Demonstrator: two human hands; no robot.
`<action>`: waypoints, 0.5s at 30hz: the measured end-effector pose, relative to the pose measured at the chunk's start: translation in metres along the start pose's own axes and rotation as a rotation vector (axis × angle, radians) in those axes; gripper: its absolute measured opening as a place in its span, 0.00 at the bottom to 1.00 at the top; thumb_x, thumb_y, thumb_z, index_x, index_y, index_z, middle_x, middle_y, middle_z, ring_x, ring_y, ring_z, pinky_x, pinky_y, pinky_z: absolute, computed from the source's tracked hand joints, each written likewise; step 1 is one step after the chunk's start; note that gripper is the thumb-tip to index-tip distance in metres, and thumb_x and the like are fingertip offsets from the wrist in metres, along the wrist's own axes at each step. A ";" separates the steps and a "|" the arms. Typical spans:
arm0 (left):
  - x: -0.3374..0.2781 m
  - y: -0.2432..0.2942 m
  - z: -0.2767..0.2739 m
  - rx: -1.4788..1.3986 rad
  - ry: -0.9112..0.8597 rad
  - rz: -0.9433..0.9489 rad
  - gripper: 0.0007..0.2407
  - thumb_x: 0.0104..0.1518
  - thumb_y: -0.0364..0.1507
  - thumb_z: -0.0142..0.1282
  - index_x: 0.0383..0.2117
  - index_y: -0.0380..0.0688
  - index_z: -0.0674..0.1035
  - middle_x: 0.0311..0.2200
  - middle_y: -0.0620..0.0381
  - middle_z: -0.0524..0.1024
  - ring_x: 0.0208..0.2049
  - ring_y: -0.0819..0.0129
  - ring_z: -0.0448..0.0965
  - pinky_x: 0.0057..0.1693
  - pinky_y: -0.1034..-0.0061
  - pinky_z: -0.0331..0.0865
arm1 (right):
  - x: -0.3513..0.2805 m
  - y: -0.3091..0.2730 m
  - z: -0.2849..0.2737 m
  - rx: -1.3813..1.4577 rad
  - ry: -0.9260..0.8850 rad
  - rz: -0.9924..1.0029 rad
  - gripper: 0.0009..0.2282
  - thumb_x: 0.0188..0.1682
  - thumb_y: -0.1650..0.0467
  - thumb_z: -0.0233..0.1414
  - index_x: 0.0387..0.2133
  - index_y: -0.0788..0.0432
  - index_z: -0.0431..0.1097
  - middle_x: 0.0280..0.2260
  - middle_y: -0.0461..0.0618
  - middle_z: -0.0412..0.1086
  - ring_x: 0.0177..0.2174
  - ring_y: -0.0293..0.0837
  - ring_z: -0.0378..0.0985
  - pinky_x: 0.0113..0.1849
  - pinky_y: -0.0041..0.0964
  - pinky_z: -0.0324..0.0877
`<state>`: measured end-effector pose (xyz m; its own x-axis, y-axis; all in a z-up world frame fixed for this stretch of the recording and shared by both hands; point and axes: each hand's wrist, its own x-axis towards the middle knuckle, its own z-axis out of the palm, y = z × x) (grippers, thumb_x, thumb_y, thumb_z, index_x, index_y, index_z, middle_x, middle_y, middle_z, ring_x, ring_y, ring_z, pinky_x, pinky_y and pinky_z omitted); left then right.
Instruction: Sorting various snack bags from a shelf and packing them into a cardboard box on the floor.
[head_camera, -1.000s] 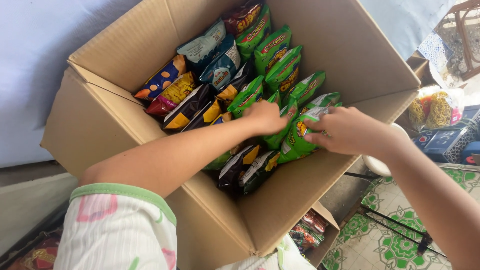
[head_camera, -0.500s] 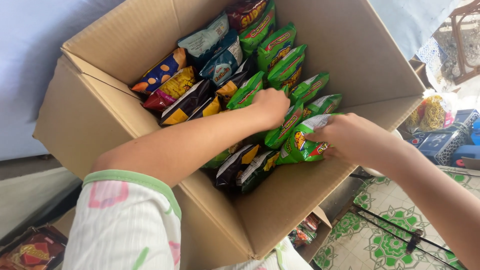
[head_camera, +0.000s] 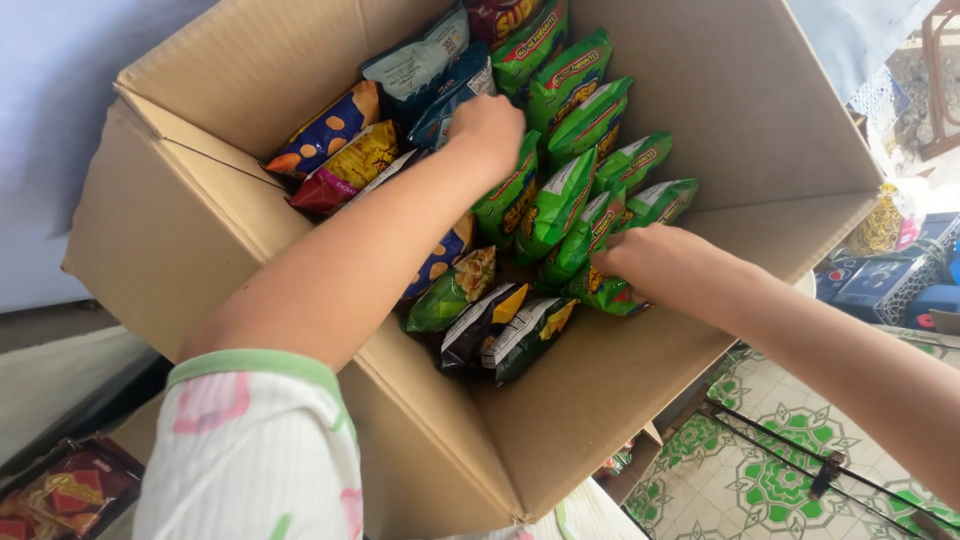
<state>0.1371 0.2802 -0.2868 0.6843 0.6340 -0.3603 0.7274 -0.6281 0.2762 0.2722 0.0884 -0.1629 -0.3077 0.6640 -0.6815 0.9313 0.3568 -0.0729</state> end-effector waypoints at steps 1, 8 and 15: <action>0.010 -0.014 0.013 0.000 0.033 0.011 0.12 0.56 0.29 0.58 0.46 0.42 0.82 0.48 0.43 0.79 0.50 0.48 0.80 0.51 0.59 0.76 | 0.000 -0.004 0.001 -0.028 -0.028 0.001 0.18 0.35 0.72 0.63 0.40 0.58 0.72 0.35 0.55 0.75 0.38 0.56 0.80 0.37 0.49 0.75; 0.044 -0.015 0.063 -0.004 0.009 -0.085 0.11 0.57 0.21 0.55 0.44 0.43 0.84 0.51 0.48 0.78 0.53 0.49 0.79 0.49 0.60 0.78 | 0.010 -0.001 0.007 -0.032 -0.110 -0.039 0.13 0.43 0.80 0.51 0.40 0.57 0.72 0.41 0.53 0.75 0.39 0.55 0.81 0.40 0.47 0.76; 0.035 -0.001 0.043 0.096 0.100 0.029 0.10 0.54 0.24 0.59 0.41 0.41 0.84 0.46 0.47 0.80 0.48 0.50 0.81 0.45 0.62 0.78 | 0.024 0.008 0.012 0.014 -0.079 -0.046 0.13 0.42 0.81 0.51 0.40 0.59 0.72 0.40 0.55 0.74 0.41 0.55 0.80 0.40 0.47 0.75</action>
<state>0.1578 0.2834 -0.3379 0.7104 0.6535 -0.2614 0.7021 -0.6842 0.1975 0.2743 0.0989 -0.1889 -0.3345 0.5928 -0.7326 0.9194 0.3760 -0.1156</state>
